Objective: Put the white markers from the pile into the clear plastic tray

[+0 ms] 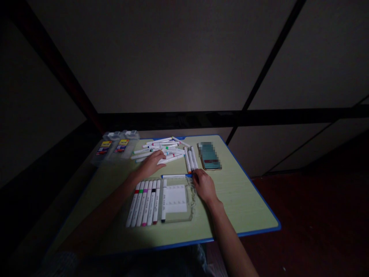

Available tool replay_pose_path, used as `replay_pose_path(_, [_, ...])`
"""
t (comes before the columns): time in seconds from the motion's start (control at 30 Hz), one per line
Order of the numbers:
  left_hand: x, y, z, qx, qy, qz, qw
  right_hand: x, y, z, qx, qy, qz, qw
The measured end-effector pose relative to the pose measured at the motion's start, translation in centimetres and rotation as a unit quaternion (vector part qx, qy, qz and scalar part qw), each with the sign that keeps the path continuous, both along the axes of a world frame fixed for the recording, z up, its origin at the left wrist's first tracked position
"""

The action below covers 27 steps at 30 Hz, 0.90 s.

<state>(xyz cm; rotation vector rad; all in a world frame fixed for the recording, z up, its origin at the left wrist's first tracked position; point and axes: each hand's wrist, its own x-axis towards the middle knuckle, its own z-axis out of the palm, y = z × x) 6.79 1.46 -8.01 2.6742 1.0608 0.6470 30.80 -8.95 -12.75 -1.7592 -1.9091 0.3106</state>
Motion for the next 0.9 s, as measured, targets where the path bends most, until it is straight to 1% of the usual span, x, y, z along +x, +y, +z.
replay_pose_path(0.1, [-1.0,-1.1,-0.8,-0.065,-0.044,-0.030,0.996,0.0,0.0,0.0,0.005,0.005,-0.001,1.000])
replay_pose_path(0.2, [-2.1,-1.9,-1.9,-0.123,-0.074,-0.016,0.990,0.0,-0.1,0.0,0.015,0.013,-0.007,1.000])
replay_pose_path(0.27, [-2.7,-2.4,-2.4,-0.139,-0.092,-0.001,0.986,-0.1,-0.1,0.1,0.024,0.017,-0.015,0.999])
replay_pose_path(0.33, [-3.0,-2.8,-2.7,-0.139,-0.099,0.006,0.985,-0.2,-0.2,0.3,0.037,0.019,-0.029,0.999])
replay_pose_path(0.43, [-3.2,-3.2,-2.5,-0.136,-0.084,-0.001,0.987,-0.3,-0.4,0.6,0.056,0.017,-0.054,0.997])
replay_pose_path(0.53, [-3.3,-3.3,-2.1,-0.153,-0.067,-0.024,0.986,-0.3,-0.5,0.8,0.063,0.009,-0.062,0.996])
replay_pose_path(0.7, [-3.6,-3.6,-1.9,-0.163,-0.043,-0.049,0.984,-0.6,-0.3,0.5,0.051,-0.001,-0.042,0.998])
replay_pose_path(0.9, [-3.4,-4.6,-1.7,-0.161,-0.025,-0.046,0.986,-0.7,-0.3,0.2,0.043,0.000,-0.019,0.999])
